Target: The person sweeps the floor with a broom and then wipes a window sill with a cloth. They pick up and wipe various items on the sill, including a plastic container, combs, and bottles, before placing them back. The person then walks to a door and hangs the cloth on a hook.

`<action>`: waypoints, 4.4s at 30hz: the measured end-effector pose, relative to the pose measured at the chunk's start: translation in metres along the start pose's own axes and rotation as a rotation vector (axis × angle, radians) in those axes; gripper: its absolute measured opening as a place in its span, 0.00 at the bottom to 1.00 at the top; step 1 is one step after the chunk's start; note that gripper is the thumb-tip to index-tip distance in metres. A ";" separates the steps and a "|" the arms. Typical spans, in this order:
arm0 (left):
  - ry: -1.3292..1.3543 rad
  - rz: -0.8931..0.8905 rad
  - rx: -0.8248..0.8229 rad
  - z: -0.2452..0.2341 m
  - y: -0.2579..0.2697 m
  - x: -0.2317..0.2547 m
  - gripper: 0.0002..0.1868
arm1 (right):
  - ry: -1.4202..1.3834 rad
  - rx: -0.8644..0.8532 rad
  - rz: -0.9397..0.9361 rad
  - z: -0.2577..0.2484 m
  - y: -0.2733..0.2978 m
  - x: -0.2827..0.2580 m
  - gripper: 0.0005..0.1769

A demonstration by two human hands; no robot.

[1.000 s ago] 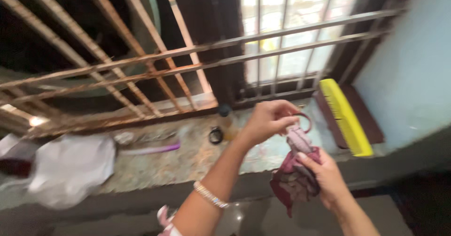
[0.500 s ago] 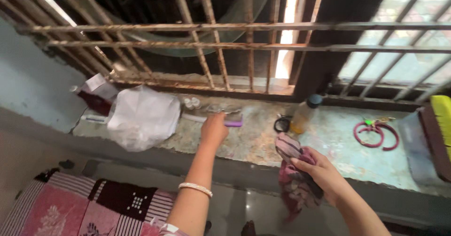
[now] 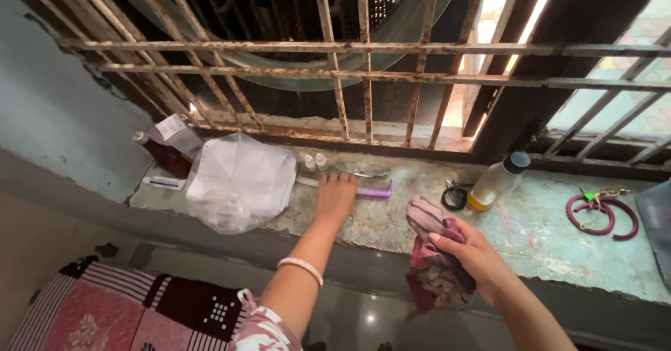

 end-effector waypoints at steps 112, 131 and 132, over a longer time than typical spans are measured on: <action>2.091 -0.494 0.059 -0.069 -0.111 0.409 0.13 | -0.832 0.424 -0.197 -0.328 0.157 0.049 0.28; 1.669 -0.591 -0.443 0.030 -0.127 0.564 0.06 | -0.564 1.285 -0.596 -0.460 0.228 0.078 0.15; 1.682 -0.582 -0.433 0.028 -0.126 0.560 0.06 | -0.571 1.284 -0.578 -0.473 0.229 0.084 0.15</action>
Point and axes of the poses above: each hand's wrist, its own y-axis away from the middle knuckle, its own z-axis out of the palm, x = y × z, the point moved 9 cm from there along -y, towards the middle knuckle, and after that the axes turned 6 degrees about -z, right-handed, at the moved point
